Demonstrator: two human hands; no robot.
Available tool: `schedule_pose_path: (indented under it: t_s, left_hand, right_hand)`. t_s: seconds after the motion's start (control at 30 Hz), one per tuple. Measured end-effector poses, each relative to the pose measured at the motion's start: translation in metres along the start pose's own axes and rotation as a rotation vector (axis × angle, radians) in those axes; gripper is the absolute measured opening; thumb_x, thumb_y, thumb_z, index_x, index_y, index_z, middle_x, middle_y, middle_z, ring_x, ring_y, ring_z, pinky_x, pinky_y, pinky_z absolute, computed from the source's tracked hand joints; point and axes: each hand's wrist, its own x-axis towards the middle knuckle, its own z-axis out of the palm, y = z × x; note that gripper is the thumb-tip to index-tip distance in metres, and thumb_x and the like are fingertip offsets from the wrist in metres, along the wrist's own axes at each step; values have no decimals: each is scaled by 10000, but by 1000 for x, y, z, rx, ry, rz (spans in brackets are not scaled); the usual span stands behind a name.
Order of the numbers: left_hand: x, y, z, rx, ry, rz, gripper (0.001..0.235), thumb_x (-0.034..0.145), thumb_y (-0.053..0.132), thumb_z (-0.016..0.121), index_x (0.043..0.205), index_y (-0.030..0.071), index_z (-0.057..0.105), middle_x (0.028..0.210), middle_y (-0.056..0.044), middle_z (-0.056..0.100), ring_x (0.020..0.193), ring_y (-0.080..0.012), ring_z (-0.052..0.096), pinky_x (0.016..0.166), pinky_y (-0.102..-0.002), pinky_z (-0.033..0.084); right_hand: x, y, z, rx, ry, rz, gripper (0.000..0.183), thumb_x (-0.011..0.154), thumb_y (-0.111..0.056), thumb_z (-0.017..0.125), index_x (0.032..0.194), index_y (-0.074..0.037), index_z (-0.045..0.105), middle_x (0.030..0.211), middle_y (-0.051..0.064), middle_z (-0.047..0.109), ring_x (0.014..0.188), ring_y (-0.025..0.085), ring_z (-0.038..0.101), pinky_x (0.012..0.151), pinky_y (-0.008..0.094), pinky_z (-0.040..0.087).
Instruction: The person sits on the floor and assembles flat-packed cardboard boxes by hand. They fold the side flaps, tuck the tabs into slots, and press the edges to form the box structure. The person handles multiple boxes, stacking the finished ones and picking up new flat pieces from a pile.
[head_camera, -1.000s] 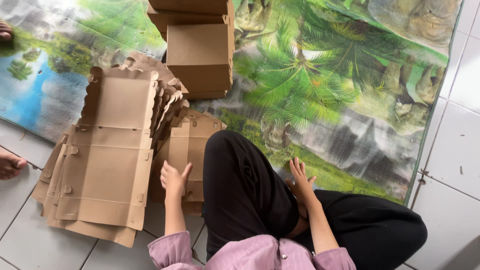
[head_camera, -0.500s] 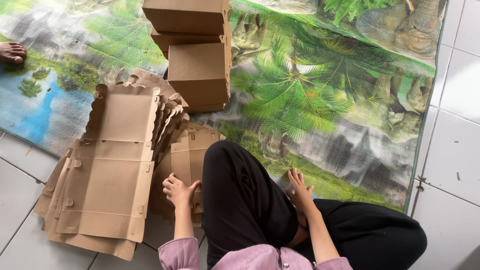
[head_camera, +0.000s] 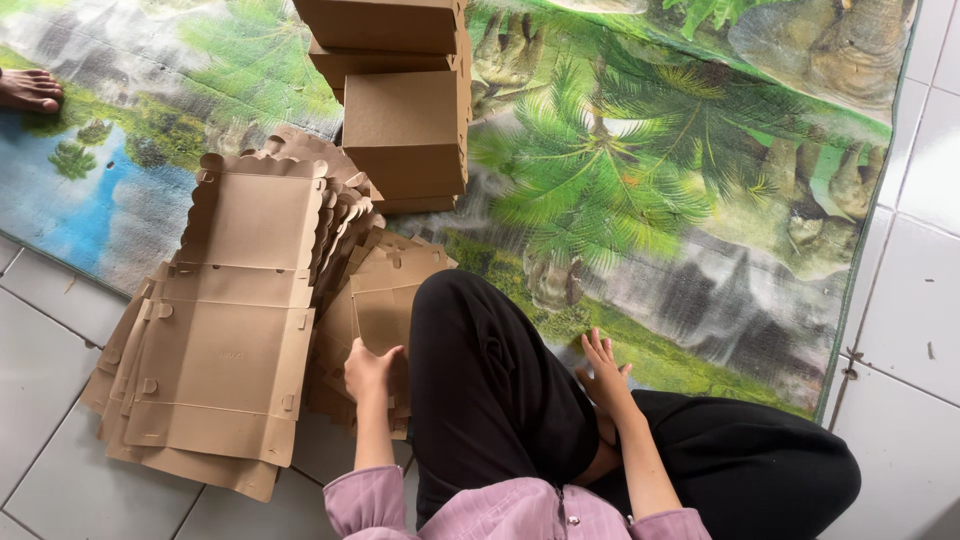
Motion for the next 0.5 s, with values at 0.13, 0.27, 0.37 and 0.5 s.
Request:
schedule_pose_path:
  t_s: [0.13, 0.27, 0.37, 0.5]
  left_hand:
    - [-58, 60, -83, 16, -3, 72, 442, 732, 457, 774, 1093, 251, 625, 973, -116, 708, 975, -362, 670, 781, -497, 537]
    - [-105, 109, -132, -52, 194, 466, 236, 904, 260, 585, 1129, 204, 622, 896, -151, 694, 879, -356, 654, 734, -497, 535]
    - [-135, 143, -150, -94, 383, 798, 167, 904, 156, 603, 1057, 143, 668, 924, -80, 707, 826, -259, 643, 695, -395, 548]
    - [-182, 183, -169, -190, 405, 1187, 399, 783, 12, 639, 1137, 193, 681, 980, -14, 687, 860, -222, 630, 733, -339, 545]
  right_hand:
    - [1, 2, 2, 6, 5, -3, 703, 917, -275, 567, 1506, -314, 186, 1595, -87, 28, 1462, 253, 32, 1051, 741, 63]
    - [-2, 3, 1, 92, 39, -35, 639, 911, -274, 568, 1480, -287, 279, 1594, -69, 79, 1460, 264, 59, 1041, 751, 68]
    - [-2, 7, 0, 176, 66, -58, 570, 917, -287, 562, 1450, -266, 360, 1585, -40, 152, 1453, 280, 112, 1036, 754, 99]
    - [9, 23, 3, 379, 150, -26, 453, 932, -307, 556, 1380, -288, 492, 1461, 10, 432, 1350, 275, 380, 1044, 680, 281]
